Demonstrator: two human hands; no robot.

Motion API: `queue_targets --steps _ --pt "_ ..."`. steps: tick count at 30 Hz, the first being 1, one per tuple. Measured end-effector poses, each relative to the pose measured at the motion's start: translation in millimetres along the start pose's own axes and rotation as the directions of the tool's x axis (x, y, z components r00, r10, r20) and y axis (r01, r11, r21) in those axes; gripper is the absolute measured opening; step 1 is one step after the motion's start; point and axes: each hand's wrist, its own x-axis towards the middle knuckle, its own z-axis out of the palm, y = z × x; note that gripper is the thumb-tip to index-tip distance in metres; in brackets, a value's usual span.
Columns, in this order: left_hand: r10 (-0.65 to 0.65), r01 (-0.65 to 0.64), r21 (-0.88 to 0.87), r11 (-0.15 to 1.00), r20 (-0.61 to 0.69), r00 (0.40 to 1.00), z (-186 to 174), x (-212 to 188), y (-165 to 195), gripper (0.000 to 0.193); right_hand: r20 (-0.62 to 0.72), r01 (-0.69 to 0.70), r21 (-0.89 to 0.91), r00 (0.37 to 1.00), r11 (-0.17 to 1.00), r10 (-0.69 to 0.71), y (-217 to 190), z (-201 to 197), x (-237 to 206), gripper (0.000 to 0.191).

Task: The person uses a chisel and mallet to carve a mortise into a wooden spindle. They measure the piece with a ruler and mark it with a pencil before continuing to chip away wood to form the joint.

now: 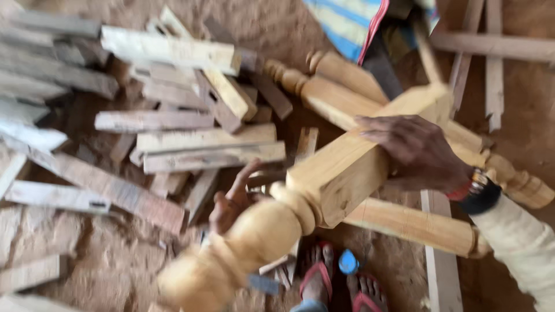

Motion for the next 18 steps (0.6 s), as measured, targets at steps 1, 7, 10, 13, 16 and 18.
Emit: queue_targets --steps 1,7,10,13,16,18 --pt "0.070 -0.075 -0.107 0.991 -0.044 0.997 0 14 -11 0.114 -0.104 -0.018 0.048 0.994 0.999 0.023 -7 -11 10 0.086" --pt "0.371 -0.299 0.371 0.879 -0.140 0.918 43 61 -71 0.118 -0.325 -0.241 0.392 0.867 0.888 0.379 -5 -38 37 0.089" --pt "0.602 -0.365 0.705 0.608 -0.110 0.791 80 74 -83 0.125 -0.273 -0.356 0.314 0.854 0.880 0.443 17 -19 20 0.067" --pt "0.709 -0.211 0.900 0.381 -0.138 0.692 105 82 -104 0.129 -0.126 -0.351 0.813 0.672 0.464 0.730 27 27 -12 0.058" --pt "0.651 0.029 0.968 0.247 -0.188 0.736 108 80 -131 0.118 0.052 -0.299 0.946 0.519 0.124 0.853 40 74 -39 0.057" --pt "0.627 0.067 0.983 0.170 -0.161 0.762 103 75 -145 0.107 0.141 -0.308 0.951 0.456 0.007 0.879 47 96 -54 0.058"
